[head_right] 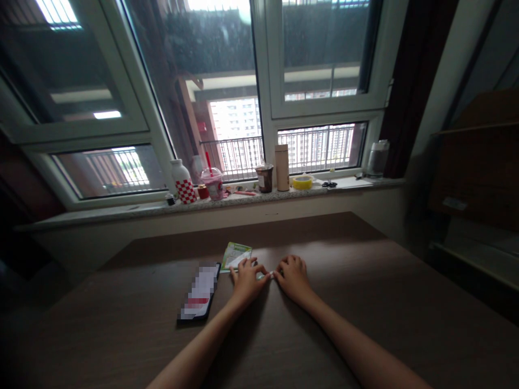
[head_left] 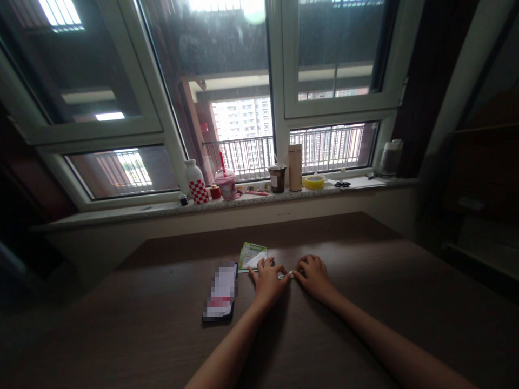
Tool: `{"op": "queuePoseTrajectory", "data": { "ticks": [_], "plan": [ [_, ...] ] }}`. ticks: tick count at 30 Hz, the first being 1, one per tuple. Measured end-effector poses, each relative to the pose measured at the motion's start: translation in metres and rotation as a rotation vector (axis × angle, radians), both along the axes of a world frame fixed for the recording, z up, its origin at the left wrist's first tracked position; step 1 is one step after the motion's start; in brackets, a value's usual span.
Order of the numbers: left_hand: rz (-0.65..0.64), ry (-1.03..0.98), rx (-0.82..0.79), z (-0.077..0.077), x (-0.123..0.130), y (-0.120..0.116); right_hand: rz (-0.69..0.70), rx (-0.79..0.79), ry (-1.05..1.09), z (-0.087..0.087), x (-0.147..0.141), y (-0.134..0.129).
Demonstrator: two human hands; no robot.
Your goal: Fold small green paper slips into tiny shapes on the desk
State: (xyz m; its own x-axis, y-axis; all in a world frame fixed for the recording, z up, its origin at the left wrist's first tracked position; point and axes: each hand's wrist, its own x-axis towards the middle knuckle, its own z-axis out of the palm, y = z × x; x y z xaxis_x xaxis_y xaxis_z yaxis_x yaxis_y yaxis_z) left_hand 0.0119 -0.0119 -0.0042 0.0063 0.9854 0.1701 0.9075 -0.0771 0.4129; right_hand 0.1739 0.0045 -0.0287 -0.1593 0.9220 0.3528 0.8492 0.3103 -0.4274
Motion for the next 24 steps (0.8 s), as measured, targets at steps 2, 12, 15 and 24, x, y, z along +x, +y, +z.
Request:
{"op": "queuePoseTrajectory", "data": {
  "ticks": [2, 12, 15, 24],
  "plan": [
    [0.005, 0.007, -0.005, 0.0010, 0.0010, -0.0005, 0.001, 0.006, -0.008, -0.0001, -0.0006, -0.0002],
    [0.000, 0.020, 0.016, -0.0009, 0.0021, -0.0006, -0.007, 0.002, -0.012, 0.0018, -0.0034, -0.0019],
    [-0.004, 0.019, 0.009, -0.0025, 0.0022, 0.0000, -0.009, 0.003, -0.014, 0.0028, -0.0039, -0.0024],
    [-0.020, 0.054, -0.010, -0.0025, 0.0020, -0.0017, -0.015, 0.021, -0.021, -0.0001, -0.0031, -0.0018]
  ]
}}
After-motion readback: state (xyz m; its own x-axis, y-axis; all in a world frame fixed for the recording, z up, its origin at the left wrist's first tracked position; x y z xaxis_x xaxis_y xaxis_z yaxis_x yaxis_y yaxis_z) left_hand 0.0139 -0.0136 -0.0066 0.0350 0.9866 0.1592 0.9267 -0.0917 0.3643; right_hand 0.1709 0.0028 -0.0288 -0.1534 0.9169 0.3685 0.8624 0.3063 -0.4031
